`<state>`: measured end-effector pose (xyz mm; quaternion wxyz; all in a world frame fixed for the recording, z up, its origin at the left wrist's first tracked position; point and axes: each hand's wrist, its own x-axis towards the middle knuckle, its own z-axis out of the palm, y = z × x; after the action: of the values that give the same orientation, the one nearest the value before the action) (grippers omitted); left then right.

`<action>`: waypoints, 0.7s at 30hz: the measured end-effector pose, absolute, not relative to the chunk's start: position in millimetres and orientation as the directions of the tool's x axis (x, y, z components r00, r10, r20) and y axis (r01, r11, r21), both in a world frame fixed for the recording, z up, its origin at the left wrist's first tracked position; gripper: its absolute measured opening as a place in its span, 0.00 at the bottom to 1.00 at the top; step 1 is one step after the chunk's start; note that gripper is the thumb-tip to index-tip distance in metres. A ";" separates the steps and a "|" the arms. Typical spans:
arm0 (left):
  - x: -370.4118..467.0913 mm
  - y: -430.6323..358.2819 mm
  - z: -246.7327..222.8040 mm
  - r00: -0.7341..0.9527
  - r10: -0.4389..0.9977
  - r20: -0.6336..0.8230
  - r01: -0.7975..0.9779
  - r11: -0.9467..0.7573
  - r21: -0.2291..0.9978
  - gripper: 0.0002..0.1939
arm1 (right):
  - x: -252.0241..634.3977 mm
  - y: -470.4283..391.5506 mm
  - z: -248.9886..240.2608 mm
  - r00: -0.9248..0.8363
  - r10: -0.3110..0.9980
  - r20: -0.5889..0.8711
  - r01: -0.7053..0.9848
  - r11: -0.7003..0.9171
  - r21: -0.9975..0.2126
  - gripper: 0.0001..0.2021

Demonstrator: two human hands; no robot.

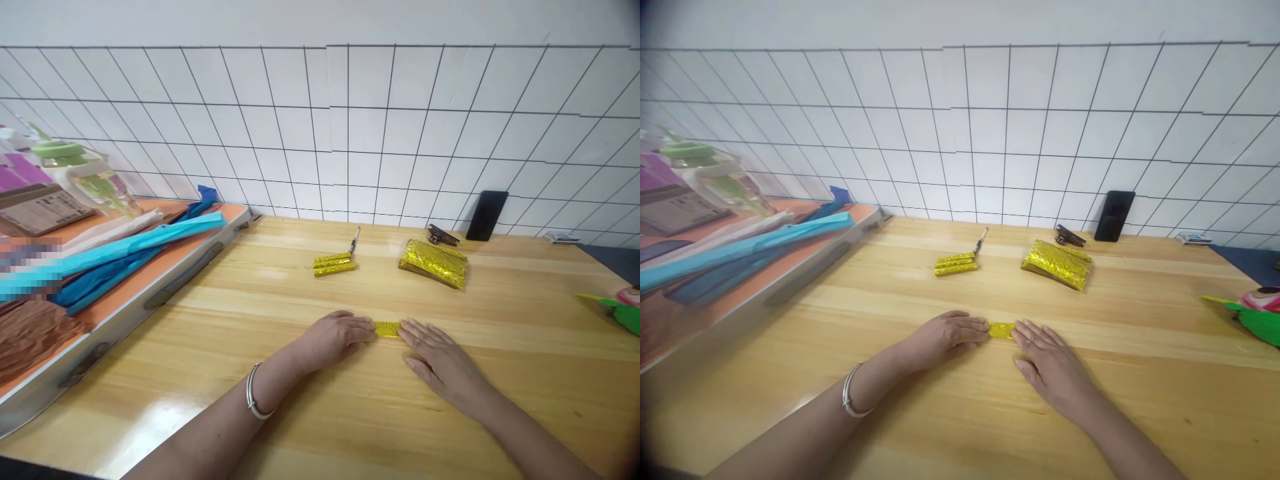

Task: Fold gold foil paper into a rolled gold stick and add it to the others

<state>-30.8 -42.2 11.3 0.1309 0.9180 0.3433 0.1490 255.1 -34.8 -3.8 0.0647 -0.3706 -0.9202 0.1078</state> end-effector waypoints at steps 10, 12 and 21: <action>-36.7 -39.9 17.5 0.722 0.669 0.180 0.564 -0.718 0.408 0.15 | 266.9 -26.6 -1.1 -0.698 0.716 0.014 0.681 0.669 -0.298 0.22; -38.9 -39.2 18.3 0.720 0.669 0.183 0.552 -0.712 0.434 0.15 | 268.1 -25.7 -0.5 -0.694 0.720 0.012 0.682 0.663 -0.308 0.21; -36.8 -46.6 21.3 0.712 0.685 0.157 0.611 -0.713 0.344 0.15 | 273.6 -21.3 -0.2 -0.695 0.719 0.002 0.691 0.668 -0.275 0.21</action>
<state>-36.8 -46.6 21.3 0.1346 0.9153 0.3538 0.1376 273.6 -21.3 -0.2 0.0553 -0.3867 -0.9117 0.1274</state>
